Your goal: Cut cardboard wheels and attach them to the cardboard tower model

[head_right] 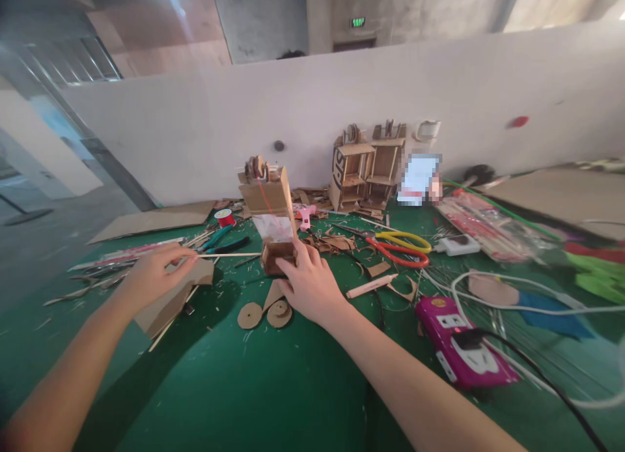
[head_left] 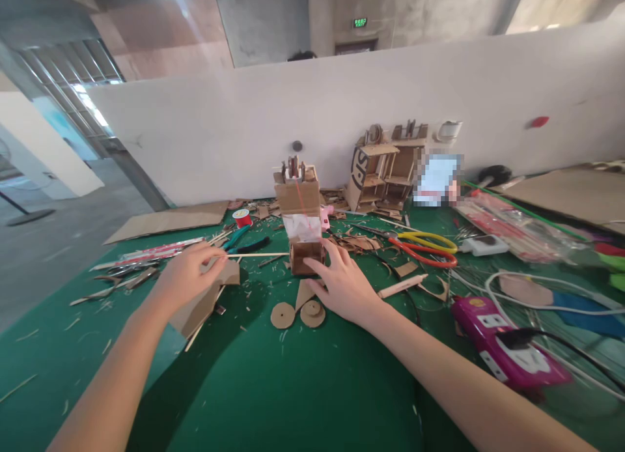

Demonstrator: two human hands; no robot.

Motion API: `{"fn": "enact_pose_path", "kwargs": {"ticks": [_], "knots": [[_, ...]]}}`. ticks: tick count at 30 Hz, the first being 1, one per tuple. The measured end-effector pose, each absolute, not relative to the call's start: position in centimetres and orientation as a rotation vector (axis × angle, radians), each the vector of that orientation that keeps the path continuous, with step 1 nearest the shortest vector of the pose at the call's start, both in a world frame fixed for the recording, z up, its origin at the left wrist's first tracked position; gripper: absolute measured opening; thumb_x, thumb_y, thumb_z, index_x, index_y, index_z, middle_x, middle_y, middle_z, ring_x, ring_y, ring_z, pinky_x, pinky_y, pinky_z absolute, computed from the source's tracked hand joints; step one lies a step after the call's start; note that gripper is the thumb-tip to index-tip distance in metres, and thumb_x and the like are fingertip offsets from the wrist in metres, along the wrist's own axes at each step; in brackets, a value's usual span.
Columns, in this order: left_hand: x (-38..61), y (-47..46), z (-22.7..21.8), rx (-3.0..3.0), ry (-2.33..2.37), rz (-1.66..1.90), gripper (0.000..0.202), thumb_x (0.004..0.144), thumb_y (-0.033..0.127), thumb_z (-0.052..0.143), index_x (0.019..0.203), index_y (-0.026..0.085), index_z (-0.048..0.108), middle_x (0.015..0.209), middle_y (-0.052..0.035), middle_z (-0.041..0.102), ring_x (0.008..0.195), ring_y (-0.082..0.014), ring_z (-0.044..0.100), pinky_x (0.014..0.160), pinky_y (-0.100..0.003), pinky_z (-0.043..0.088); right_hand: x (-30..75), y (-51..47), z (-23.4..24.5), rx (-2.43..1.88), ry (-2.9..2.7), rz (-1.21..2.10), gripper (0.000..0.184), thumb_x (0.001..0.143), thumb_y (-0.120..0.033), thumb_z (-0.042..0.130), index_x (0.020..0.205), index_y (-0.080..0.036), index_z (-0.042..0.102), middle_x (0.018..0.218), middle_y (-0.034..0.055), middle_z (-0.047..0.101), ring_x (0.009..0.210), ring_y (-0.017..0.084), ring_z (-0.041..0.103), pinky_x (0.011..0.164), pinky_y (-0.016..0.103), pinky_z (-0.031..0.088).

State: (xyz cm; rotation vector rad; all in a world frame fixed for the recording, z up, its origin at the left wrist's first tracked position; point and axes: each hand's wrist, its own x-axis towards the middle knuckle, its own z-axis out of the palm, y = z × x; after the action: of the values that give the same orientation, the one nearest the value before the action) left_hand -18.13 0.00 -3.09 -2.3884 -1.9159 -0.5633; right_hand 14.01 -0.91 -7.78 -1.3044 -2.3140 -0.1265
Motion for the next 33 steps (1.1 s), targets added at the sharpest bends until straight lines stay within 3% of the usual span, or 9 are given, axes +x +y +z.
{"fn": "enact_pose_path", "kwargs": {"ticks": [5,14,21,27,33], "knots": [[-16.8,0.0,-3.6,-2.516,-1.842,-0.617,0.037,0.090,0.046,0.042,0.091,0.021,0.069,0.096,-0.0056,0.069,0.082,-0.0204,0.061,0.072,-0.029,0.043,14.7,0.0,-8.1,-1.432,-2.273,-0.090,0.043,0.093,-0.041,0.045,0.128,-0.019,0.056,0.147,0.0133,0.037,0.127,0.034,0.041,0.095,0.048,0.048],[-15.5,-0.9,-2.8,-2.605,-1.788,-0.560,0.040,0.088,0.048,0.042,0.082,0.021,0.072,0.080,-0.0053,0.072,0.064,-0.0176,0.059,0.058,-0.025,0.042,15.5,0.8,-8.3,-1.538,-2.169,-0.065,0.059,0.091,-0.055,0.041,0.131,-0.014,0.054,0.148,0.0174,0.037,0.132,0.037,0.033,0.101,0.055,0.039],[-15.6,-0.8,-3.0,-2.594,-1.760,-0.508,0.039,0.086,0.047,0.043,0.079,0.022,0.072,0.069,-0.0028,0.069,0.057,-0.0159,0.056,0.055,-0.025,0.040,14.9,-0.2,-7.7,-1.365,-2.146,-0.190,0.038,0.088,-0.046,0.055,0.114,-0.021,0.065,0.141,0.0134,0.043,0.126,0.035,0.037,0.100,0.053,0.039],[-14.9,-1.1,-3.0,-2.610,-1.751,-0.473,0.038,0.087,0.046,0.043,0.079,0.022,0.071,0.068,-0.0026,0.068,0.058,-0.0159,0.056,0.057,-0.026,0.040,14.8,-0.3,-8.0,-1.327,-2.125,-0.234,0.025,0.092,-0.037,0.054,0.109,-0.028,0.069,0.142,0.0103,0.040,0.129,0.034,0.033,0.103,0.054,0.035],[-14.8,-1.1,-3.0,-2.600,-1.747,-0.494,0.038,0.087,0.046,0.043,0.078,0.022,0.070,0.067,-0.0027,0.067,0.057,-0.0157,0.055,0.055,-0.026,0.040,14.8,-0.3,-7.9,-1.330,-2.132,-0.197,0.023,0.093,-0.035,0.052,0.105,-0.029,0.071,0.139,0.0093,0.044,0.124,0.033,0.037,0.099,0.053,0.040]]}}
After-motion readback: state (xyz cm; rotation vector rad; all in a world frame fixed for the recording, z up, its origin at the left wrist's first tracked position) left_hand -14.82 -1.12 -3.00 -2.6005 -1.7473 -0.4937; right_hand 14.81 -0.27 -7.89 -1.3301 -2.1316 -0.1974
